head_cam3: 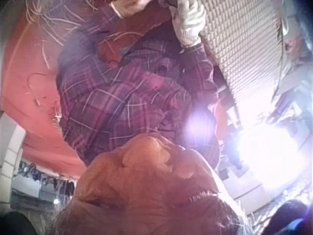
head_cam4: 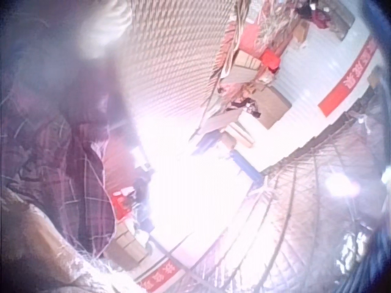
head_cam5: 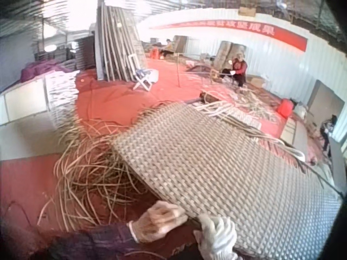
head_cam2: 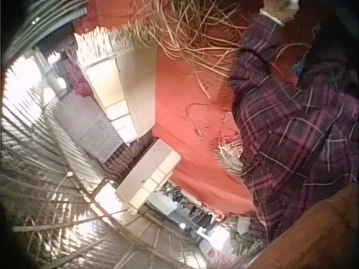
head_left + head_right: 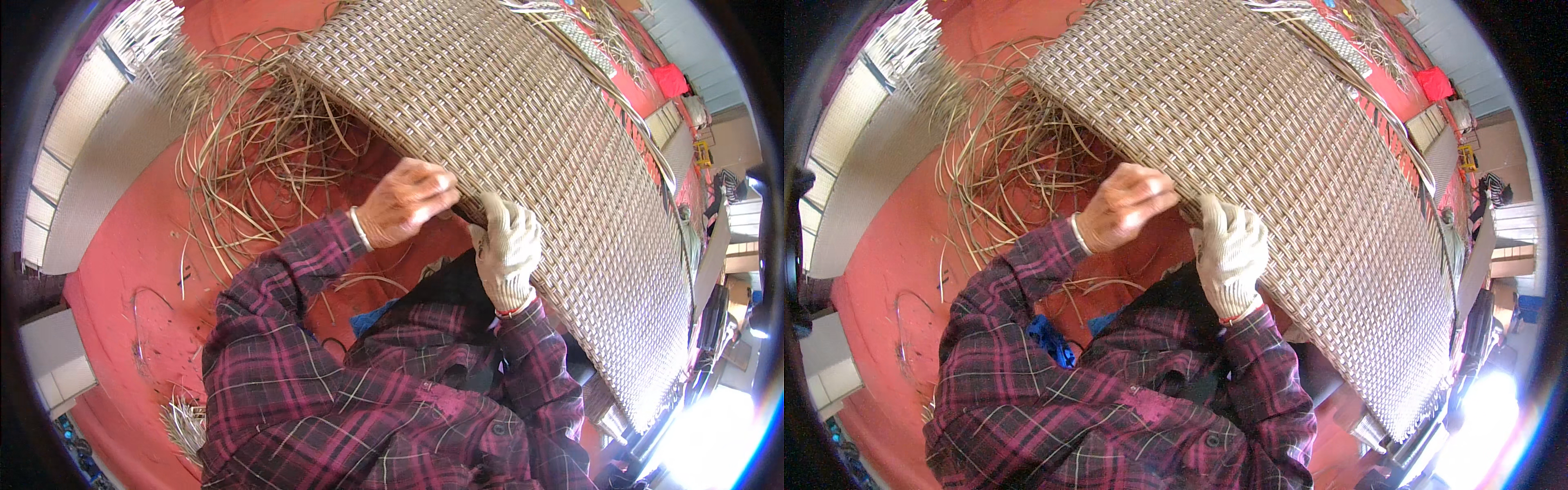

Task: The person weaves a large basket by hand, using a thin strip to interlace the vertical staves. They trim excess strip ends with shears and press the woven sections to tighten the pattern.

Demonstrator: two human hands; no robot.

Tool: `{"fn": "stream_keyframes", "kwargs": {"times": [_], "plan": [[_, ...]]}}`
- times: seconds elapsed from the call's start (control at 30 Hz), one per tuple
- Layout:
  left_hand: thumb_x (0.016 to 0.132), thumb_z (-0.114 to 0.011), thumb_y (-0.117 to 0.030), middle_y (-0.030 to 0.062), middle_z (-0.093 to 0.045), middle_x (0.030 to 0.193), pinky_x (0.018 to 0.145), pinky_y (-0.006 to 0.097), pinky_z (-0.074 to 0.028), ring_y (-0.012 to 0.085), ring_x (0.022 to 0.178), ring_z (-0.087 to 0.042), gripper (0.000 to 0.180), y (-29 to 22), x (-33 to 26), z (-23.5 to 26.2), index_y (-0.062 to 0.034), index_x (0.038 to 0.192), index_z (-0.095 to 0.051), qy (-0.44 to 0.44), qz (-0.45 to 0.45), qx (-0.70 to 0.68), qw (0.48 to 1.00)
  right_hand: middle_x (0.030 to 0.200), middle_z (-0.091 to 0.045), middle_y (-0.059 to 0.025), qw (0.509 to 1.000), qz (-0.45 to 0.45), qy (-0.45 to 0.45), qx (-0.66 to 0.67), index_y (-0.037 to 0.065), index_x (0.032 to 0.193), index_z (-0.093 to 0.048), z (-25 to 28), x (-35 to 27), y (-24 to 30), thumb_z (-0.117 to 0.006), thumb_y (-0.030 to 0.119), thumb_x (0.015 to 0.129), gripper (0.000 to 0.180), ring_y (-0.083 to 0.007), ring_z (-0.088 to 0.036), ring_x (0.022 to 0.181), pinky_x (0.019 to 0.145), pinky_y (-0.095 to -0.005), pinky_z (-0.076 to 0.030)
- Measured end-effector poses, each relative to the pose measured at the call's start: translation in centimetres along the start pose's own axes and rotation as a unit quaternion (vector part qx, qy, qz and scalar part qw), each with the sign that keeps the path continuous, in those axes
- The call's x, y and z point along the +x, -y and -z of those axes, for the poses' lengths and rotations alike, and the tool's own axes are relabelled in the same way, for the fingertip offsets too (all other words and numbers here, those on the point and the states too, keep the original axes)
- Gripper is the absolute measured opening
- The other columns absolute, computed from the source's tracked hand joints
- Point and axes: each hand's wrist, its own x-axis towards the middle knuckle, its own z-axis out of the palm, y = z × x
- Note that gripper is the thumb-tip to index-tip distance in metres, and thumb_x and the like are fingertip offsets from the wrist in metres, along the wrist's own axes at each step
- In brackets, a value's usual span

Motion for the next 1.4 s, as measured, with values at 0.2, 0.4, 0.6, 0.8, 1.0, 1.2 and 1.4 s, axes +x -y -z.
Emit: {"fn": "stream_keyframes", "kwargs": {"times": [0.2,0.4,0.6,0.8,1.0,1.2,1.4], "plan": [[0.075,-0.073,0.004,0.0103,-0.064,0.118,0.097,0.044,-0.050,0.0313,0.112,-0.060,0.039,5.9,-2.5,4.5,-0.0037,0.112,-0.068,-0.041,0.140,0.109,0.983,0.109,-0.063,-0.0052,0.997,0.058,0.013,0.054,0.012,0.124,-0.058,-1.7,4.8,1.7,-0.075,0.014,0.073,0.054,-0.0293,-0.059,0.098,0.083,-0.0436,-0.046],[0.074,-0.071,0.005,0.0074,-0.064,0.111,0.093,0.043,-0.051,0.0304,0.107,-0.061,0.030,10.3,-2.1,7.2,-0.0056,0.103,-0.068,-0.011,0.084,0.155,0.984,0.103,-0.064,-0.0058,0.993,0.103,0.030,0.041,0.013,0.116,-0.061,-5.6,10.1,4.9,-0.074,0.012,0.074,0.044,-0.0302,-0.060,0.095,0.080,-0.0437,-0.048],[0.074,-0.073,0.001,0.0076,-0.063,0.107,0.089,0.041,-0.051,0.0288,0.102,-0.062,0.028,11.0,-1.2,7.9,-0.0045,0.100,-0.067,0.018,0.052,0.146,0.988,0.084,-0.056,-0.0028,0.993,0.101,-0.045,-0.043,0.015,0.091,-0.057,-7.8,11.6,6.7,-0.059,0.017,0.085,0.007,-0.0230,-0.058,0.083,0.075,-0.0385,-0.044],[0.076,-0.071,-0.001,0.0073,-0.058,0.094,0.082,0.039,-0.051,0.0267,0.089,-0.059,0.020,11.3,-0.2,8.4,-0.0026,0.094,-0.062,0.065,0.024,0.141,0.988,0.081,-0.054,-0.0042,0.994,0.072,-0.032,-0.076,0.013,0.086,-0.057,-8.7,11.9,7.9,-0.059,0.015,0.084,0.004,-0.0243,-0.057,0.081,0.071,-0.0402,-0.043],[0.081,-0.062,-0.002,0.0081,-0.056,0.091,0.080,0.038,-0.051,0.0269,0.088,-0.057,0.012,11.7,0.3,8.3,-0.0023,0.093,-0.060,0.087,-0.008,0.142,0.986,0.080,-0.054,-0.0047,0.996,0.056,-0.025,-0.069,0.012,0.084,-0.056,-8.9,12.1,8.0,-0.060,0.014,0.081,0.006,-0.0249,-0.056,0.079,0.070,-0.0408,-0.042],[0.079,-0.060,-0.003,0.0095,-0.057,0.092,0.083,0.038,-0.051,0.0278,0.091,-0.057,0.009,11.7,-0.2,8.3,-0.0004,0.088,-0.061,0.088,-0.014,0.127,0.988,0.083,-0.055,-0.0044,0.995,0.075,-0.023,-0.064,0.013,0.086,-0.057,-9.1,11.6,8.0,-0.061,0.017,0.083,0.007,-0.0242,-0.057,0.082,0.071,-0.0408,-0.042],[0.079,-0.062,-0.008,0.0061,-0.059,0.096,0.088,0.038,-0.052,0.0254,0.097,-0.060,0.012,11.7,-1.1,8.0,-0.0036,0.090,-0.065,0.064,-0.006,0.134,0.989,0.091,-0.058,-0.0021,0.995,0.098,0.013,-0.012,0.017,0.093,-0.060,-8.8,11.4,7.6,-0.057,0.020,0.087,0.007,-0.0235,-0.059,0.087,0.075,-0.0403,-0.044]]}}
